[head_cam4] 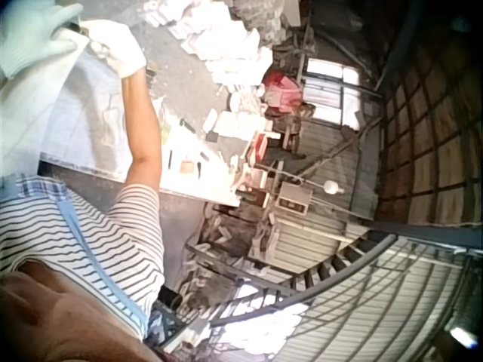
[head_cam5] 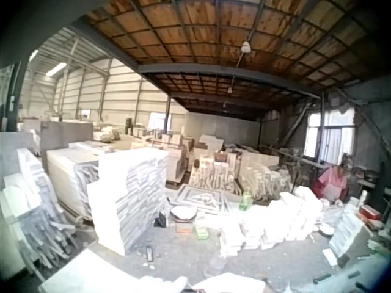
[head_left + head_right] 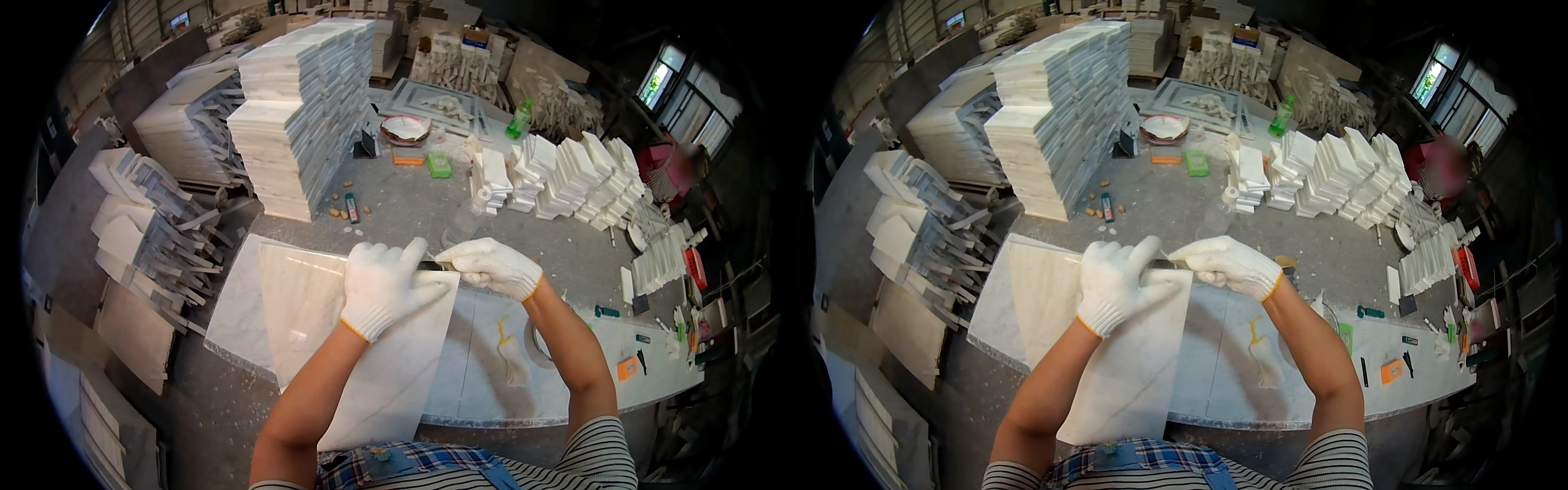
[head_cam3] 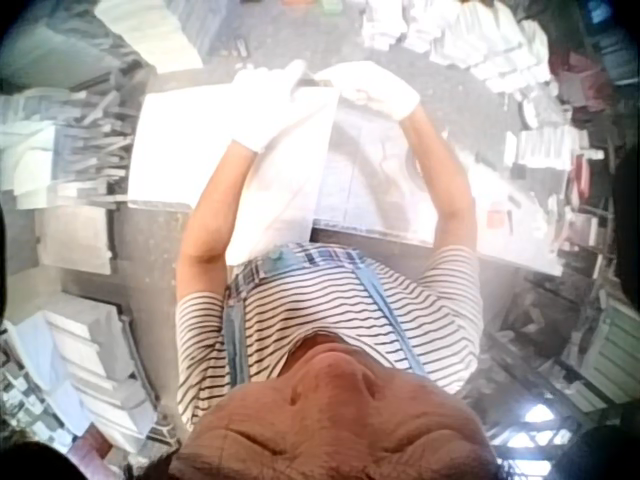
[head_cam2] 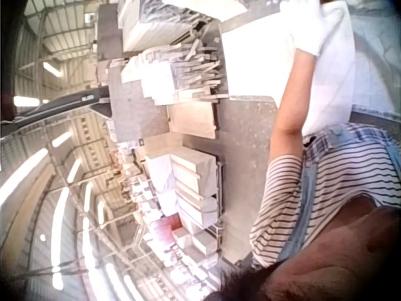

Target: The person cleans a white marble-patterned tile with a spray bottle and cloth, then uses a metal scraper and a green sponge to smooth the surface. They flip the tile, continue scraping and wiping, and finally place the finished tile onto a stack.

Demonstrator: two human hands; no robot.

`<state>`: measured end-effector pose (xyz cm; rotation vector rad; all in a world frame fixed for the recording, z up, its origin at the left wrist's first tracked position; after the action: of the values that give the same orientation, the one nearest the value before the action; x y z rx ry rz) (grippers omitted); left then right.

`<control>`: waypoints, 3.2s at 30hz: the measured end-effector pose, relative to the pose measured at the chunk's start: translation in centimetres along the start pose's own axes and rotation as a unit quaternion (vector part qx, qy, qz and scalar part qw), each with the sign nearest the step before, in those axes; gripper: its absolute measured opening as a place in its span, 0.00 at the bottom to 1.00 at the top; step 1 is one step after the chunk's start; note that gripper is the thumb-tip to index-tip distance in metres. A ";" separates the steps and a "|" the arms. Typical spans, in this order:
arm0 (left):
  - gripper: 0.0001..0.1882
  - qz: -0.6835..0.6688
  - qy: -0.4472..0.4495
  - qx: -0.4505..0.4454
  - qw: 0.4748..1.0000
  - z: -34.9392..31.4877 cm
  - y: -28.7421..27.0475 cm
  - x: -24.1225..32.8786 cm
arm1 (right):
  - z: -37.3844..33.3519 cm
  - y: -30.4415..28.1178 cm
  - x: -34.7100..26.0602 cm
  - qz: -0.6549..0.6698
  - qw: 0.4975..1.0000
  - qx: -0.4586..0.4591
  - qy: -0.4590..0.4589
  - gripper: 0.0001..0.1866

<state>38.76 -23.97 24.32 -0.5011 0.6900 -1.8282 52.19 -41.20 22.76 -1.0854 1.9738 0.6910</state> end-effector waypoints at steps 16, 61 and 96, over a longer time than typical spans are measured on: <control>0.32 -0.006 -0.005 -0.017 1.000 0.1 -0.1 0.3 | -2.8 -0.3 0.8 0.024 0.999 0.029 -0.027 0.21; 0.22 -0.009 -0.051 -0.006 0.999 0.9 0.5 0.4 | -8.7 5.7 -1.0 -0.646 0.539 0.454 -0.294 0.08; 0.18 -0.006 -0.037 -0.001 0.999 1.0 0.5 0.6 | -6.9 3.1 -0.5 -0.552 0.638 0.444 -0.300 0.08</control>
<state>39.51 -24.92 24.79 -0.5719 0.6396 -1.8104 47.17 -44.63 27.33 -0.9553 0.5636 -0.5425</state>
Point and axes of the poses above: each hand's wrist, its own z-axis towards the middle knuckle, its own y-axis out of the palm, x = y × z, the point moved 4 cm from there along z, towards the middle knuckle, and after that the axes turned 15 degrees about y, right-handed, at the moved point
